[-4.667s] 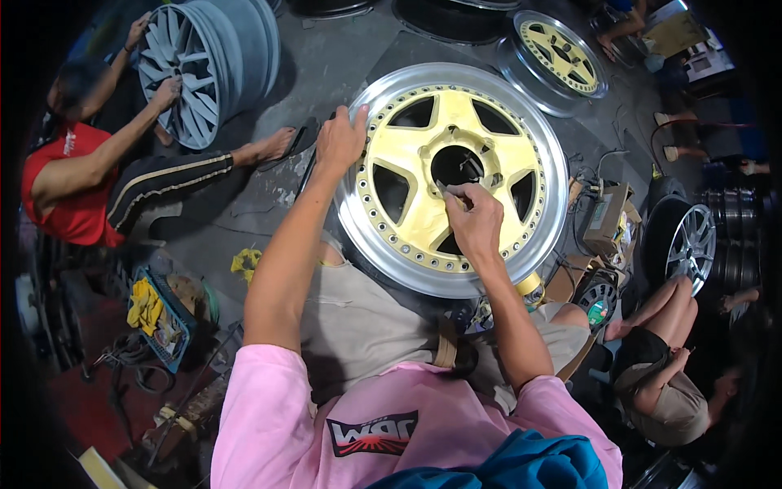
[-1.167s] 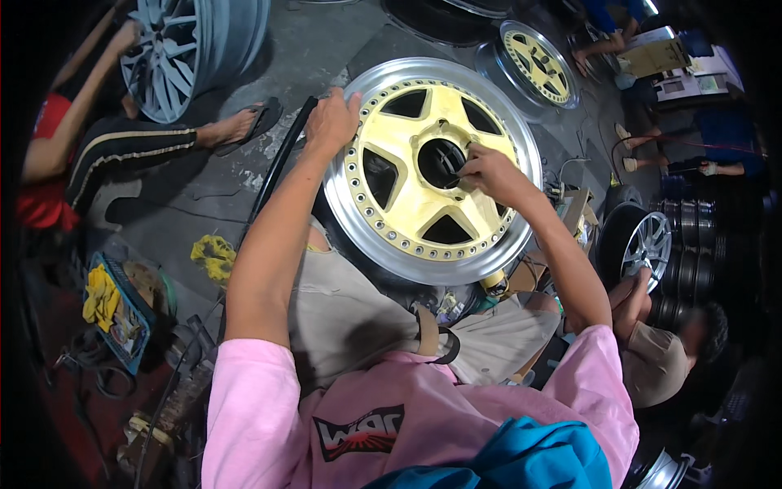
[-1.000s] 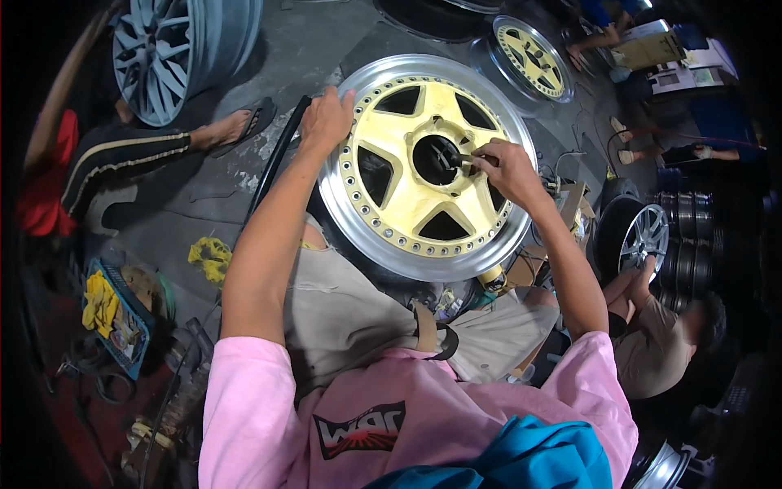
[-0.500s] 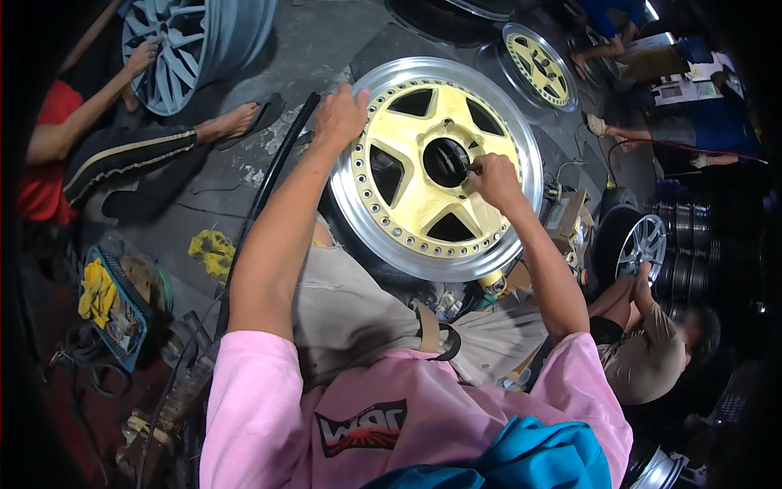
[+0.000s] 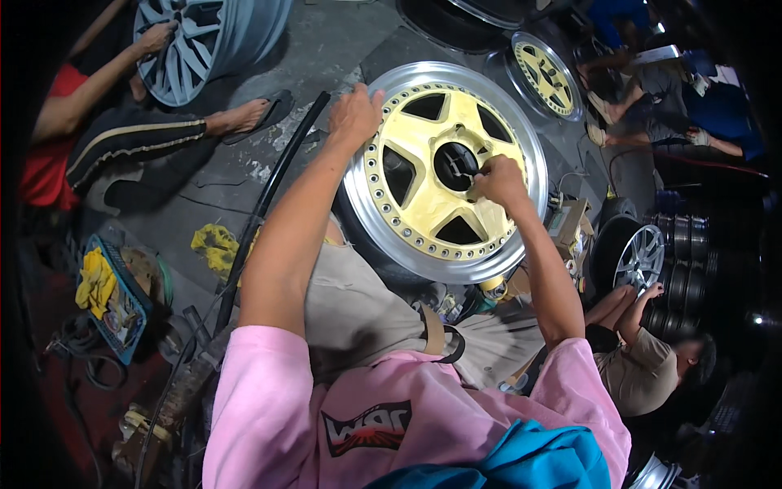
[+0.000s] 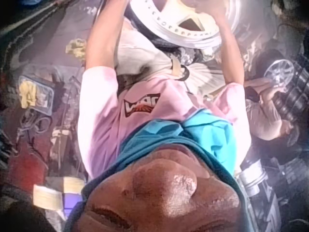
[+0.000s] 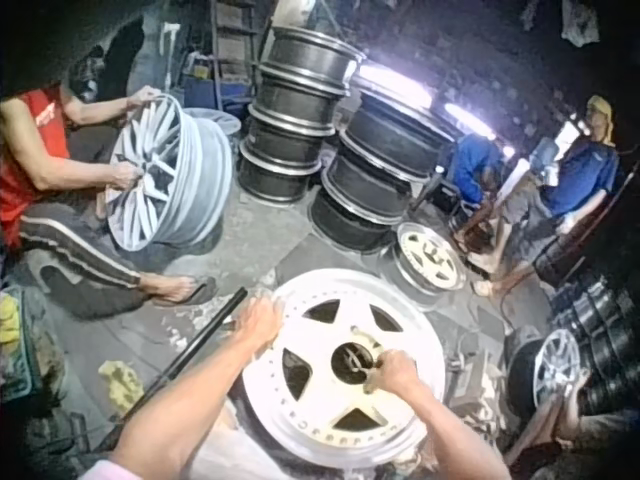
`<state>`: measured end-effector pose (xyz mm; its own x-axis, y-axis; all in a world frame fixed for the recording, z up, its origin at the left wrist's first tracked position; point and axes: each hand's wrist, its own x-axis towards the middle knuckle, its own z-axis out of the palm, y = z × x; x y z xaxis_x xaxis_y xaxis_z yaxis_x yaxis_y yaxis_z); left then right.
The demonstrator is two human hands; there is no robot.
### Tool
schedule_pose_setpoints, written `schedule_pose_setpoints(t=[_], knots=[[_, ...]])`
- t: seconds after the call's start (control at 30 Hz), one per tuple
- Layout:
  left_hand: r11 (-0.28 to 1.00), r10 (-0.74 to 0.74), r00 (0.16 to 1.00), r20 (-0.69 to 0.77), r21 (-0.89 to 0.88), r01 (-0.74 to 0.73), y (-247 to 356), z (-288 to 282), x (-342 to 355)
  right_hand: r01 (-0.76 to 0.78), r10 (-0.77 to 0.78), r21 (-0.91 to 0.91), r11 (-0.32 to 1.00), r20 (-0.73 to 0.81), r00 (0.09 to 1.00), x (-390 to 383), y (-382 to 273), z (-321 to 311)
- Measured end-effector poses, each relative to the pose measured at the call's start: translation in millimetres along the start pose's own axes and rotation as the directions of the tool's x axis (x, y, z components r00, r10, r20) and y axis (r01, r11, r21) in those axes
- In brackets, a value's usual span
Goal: The person applies masking tape to the outer edge of a yellow car rim and then places small decorative bolts into the pre-drilled holes around the rim's circumference.
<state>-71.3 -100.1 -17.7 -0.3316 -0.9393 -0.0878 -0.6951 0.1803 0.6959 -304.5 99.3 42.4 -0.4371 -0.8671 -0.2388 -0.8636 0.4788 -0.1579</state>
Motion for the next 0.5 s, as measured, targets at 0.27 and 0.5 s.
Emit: schedule_pose_setpoints(t=[0.27,0.5], knots=[[1.000,0.012,1.000,-0.007,-0.001,-0.012,-4,4,3,-0.055,0.055,0.003,0.998,0.025,0.998,-5,-4,12],[1.000,0.020,0.999,-0.025,-0.002,-0.020,-12,7,6,-0.041,0.041,-0.011,0.999,0.012,0.999,-13,-10,-7]])
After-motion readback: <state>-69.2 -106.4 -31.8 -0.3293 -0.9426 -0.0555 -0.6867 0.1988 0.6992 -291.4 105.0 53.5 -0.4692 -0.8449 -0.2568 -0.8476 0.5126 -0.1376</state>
